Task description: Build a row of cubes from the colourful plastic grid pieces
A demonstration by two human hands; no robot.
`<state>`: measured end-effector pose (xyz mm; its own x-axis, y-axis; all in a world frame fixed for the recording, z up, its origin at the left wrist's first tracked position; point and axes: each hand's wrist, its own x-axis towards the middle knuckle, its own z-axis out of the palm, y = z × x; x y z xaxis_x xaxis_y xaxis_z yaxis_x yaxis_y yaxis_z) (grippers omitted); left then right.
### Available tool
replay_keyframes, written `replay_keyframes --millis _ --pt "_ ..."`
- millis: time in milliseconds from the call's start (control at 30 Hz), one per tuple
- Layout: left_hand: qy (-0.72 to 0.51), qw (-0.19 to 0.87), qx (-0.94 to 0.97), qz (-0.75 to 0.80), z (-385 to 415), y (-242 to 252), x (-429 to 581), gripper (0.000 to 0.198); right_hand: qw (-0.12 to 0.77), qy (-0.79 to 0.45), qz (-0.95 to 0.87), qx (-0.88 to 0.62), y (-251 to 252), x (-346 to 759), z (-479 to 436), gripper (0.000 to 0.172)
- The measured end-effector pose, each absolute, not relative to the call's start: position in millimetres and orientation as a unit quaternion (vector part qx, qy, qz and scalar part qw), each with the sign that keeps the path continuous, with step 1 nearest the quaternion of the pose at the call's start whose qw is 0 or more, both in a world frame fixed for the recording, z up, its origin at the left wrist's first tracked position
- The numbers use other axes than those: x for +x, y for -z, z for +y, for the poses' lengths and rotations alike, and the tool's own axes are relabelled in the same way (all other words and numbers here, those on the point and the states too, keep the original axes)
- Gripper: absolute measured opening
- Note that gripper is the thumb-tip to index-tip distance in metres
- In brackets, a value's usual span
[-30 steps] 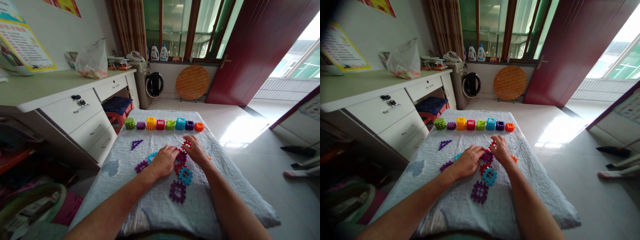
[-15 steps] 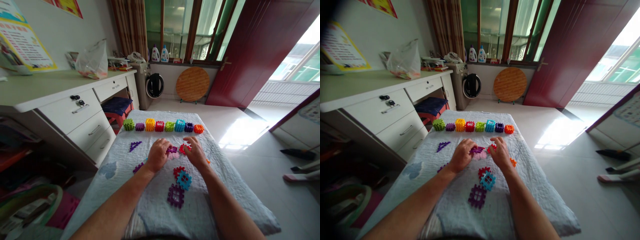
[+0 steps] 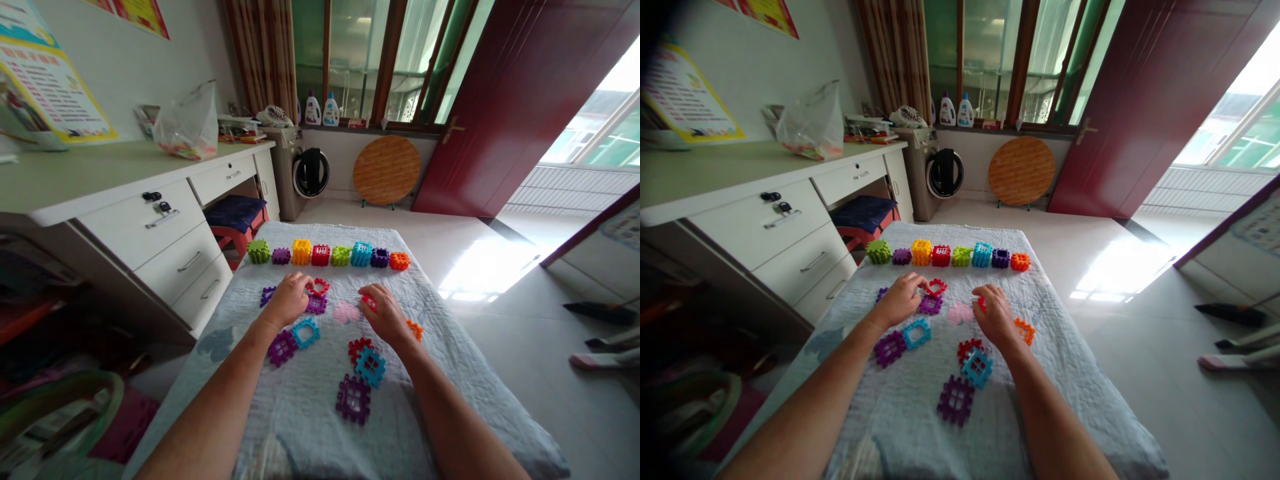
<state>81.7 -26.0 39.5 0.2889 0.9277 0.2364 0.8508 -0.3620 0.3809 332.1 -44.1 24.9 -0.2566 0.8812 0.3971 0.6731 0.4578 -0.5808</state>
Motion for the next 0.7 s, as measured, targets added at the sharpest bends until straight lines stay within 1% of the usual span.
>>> replay_keyframes --millis 67,133,300,367,433,500,567,633,700 --pt "-0.230 0.069 0.785 0.571 -21.4 -33.5 83.9 0.028 0.344 -0.153 -0.784 -0.493 -23.6 330.5 -44.4 0.020" --pt "-0.228 0.071 0.786 0.571 -17.6 -26.8 87.2 0.023 0.334 -0.158 -0.789 -0.491 -22.1 328.8 -44.7 0.020" --pt "-0.227 0.132 0.794 0.548 -15.5 -19.9 96.8 0.026 0.316 -0.171 -0.796 -0.488 -19.0 327.5 -44.3 0.020" --pt "-0.253 0.189 0.803 0.506 -17.9 -22.0 101.5 0.032 0.311 -0.171 -0.798 -0.488 -18.9 327.3 -44.0 0.021" --pt "-0.278 0.252 0.802 0.465 -21.7 -25.0 106.6 0.043 0.310 -0.164 -0.804 -0.480 -19.8 325.9 -44.8 0.024" --pt "-0.291 0.303 0.794 0.440 -25.7 -27.6 111.0 0.052 0.304 -0.155 -0.820 -0.459 -21.0 322.9 -46.9 0.033" --pt "-0.292 0.336 0.788 0.425 -28.6 -29.4 112.6 0.054 0.278 -0.148 -0.843 -0.437 -21.6 318.7 -49.8 0.040" --pt "-0.294 0.343 0.785 0.424 -29.2 -29.9 109.9 0.051 0.237 -0.141 -0.860 -0.430 -21.2 314.6 -52.5 0.037" --pt "-0.299 0.323 0.779 0.447 -27.5 -29.3 103.0 0.050 0.206 -0.125 -0.863 -0.444 -20.3 312.2 -53.8 0.026"
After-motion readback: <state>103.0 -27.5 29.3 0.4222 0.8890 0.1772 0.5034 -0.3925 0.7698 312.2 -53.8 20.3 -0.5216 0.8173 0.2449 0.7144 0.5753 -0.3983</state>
